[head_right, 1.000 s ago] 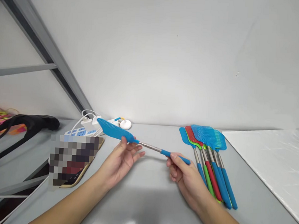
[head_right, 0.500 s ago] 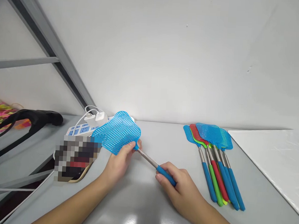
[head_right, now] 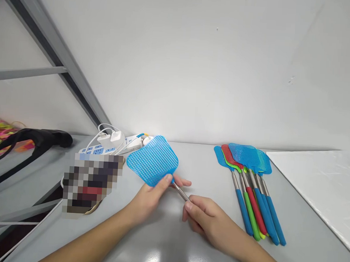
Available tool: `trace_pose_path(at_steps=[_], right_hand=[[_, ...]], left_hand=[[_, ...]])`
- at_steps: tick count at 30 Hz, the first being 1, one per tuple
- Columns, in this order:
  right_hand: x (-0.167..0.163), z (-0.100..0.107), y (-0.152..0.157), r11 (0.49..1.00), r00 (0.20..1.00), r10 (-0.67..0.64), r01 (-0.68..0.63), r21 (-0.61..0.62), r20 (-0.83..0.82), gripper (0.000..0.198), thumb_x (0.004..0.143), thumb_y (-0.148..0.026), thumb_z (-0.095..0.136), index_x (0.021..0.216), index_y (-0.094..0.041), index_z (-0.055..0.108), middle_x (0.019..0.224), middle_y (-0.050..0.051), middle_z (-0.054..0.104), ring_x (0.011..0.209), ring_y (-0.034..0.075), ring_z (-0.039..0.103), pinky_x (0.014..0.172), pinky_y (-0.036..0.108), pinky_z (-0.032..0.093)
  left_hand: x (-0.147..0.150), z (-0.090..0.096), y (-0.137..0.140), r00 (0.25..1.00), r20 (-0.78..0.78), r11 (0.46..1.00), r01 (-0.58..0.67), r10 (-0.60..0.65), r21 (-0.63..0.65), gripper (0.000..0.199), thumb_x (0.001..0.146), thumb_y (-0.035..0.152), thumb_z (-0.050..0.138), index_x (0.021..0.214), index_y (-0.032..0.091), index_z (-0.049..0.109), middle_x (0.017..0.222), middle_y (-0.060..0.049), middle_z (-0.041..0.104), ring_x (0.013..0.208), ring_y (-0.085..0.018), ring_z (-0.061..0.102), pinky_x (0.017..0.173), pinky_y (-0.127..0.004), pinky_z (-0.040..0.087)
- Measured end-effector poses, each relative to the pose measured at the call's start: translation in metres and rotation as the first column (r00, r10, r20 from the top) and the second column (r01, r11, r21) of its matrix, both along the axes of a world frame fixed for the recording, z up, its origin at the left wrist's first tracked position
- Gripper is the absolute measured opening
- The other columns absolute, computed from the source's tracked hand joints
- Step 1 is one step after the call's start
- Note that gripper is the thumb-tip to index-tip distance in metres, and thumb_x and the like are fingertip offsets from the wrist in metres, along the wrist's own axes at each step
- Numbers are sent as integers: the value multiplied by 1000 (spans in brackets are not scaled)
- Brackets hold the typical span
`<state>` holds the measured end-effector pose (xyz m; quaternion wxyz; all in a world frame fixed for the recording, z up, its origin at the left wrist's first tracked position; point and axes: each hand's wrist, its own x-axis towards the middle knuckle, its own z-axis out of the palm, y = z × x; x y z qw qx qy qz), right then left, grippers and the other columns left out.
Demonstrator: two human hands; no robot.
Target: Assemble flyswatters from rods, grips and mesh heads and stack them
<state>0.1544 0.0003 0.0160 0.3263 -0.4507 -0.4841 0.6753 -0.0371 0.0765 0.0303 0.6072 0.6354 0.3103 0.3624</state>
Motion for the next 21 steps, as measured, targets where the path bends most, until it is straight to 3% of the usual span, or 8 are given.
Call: trace_pose_path(at_steps=[4,10,16,19,21], right_hand=[[-7,2,-2,1000,1000,-7,7,17,-20,41,96,-57,40,88,-20,57,50,-10,30,43,8,20,41,22,16],[-9,-1,3,999,997,-46,46,8,-60,41,96,-57,38,80,-22,49,44,-11,31,36,7,18,36,22,14],[-6,6,8,1000,1000,-4,4,-11,6,43,97,-58,36,72,-23,39,48,-10,29,38,7,19,38,23,14],[-2,17,9,989,962,-46,6,145,269,44,98,-56,36,69,-22,36,58,-6,34,50,9,29,46,23,24],[2,22,8,959,874,-118,-22,282,471,43,98,-53,36,69,-22,36,63,-4,39,58,11,36,52,24,28]], left_hand=[[3,-3,-4,990,-60,992,127,-128,-25,37,99,44,43,102,21,71,111,-5,72,106,-22,63,99,-36,43],[5,-10,-5,984,42,977,178,-175,-115,27,92,40,59,103,19,71,118,-8,70,112,-24,63,103,-38,43],[10,-9,-9,997,76,992,23,-13,-125,24,92,39,60,101,21,72,111,-6,72,111,-23,63,103,-37,42],[8,-6,-5,991,62,988,-111,118,-103,23,91,40,61,97,21,72,108,-6,73,106,-23,63,99,-37,43],[6,-3,1,967,98,970,-229,236,-81,24,90,41,61,92,20,72,102,-7,74,101,-22,64,94,-36,46]])
